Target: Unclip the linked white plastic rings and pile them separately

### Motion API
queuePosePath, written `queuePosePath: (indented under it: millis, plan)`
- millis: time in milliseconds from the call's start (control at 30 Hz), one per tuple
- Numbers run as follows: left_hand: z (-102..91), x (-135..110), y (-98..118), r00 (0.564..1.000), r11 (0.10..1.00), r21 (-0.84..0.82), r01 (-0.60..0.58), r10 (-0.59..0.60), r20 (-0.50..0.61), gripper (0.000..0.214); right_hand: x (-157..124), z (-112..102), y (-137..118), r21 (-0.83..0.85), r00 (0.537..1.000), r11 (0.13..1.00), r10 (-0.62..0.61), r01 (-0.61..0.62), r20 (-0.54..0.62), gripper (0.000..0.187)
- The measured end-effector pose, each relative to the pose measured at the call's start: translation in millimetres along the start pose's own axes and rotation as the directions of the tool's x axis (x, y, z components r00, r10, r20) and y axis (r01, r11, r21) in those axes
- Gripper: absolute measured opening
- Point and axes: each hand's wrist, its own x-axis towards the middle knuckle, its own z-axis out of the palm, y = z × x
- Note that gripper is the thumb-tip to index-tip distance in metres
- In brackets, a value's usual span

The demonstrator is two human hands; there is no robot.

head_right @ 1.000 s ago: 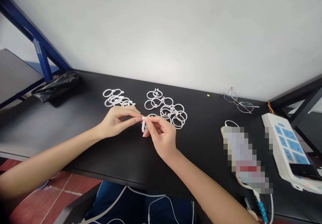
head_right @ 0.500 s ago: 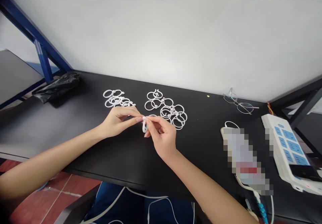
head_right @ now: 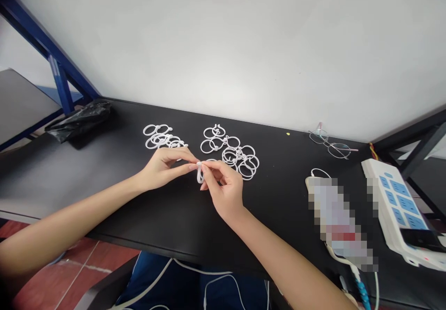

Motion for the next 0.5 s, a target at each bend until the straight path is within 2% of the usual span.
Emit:
queuePosePath:
  millis: [233,367,433,500]
  plan:
    - [0.2,1,8,0.998,0.997,0.043,0.066,-0.067,0.011,0.013,0,0,2,-0.023,0.999,1.000,-0.013,0.014,0.034,0.012]
    - [0.8,0,9,0.998,0.996,0.073,0.049,-0.051,0.028,0.013,0,-1,3,-0.033,0.999,0.999,-0.015,0.017,0.038,0.012]
    - [-5.9,1,7,0.999,0.980,0.200,-0.025,0.020,0.027,0.011,0,-1,4,-0.039,0.999,0.999,-0.010,0.011,0.032,0.011]
    - [-19.7,5,4,0.987,0.883,0.445,-0.148,0.158,0.015,0.009,0,-2,5,-0.047,1.000,0.999,-0.001,0.002,0.027,0.010]
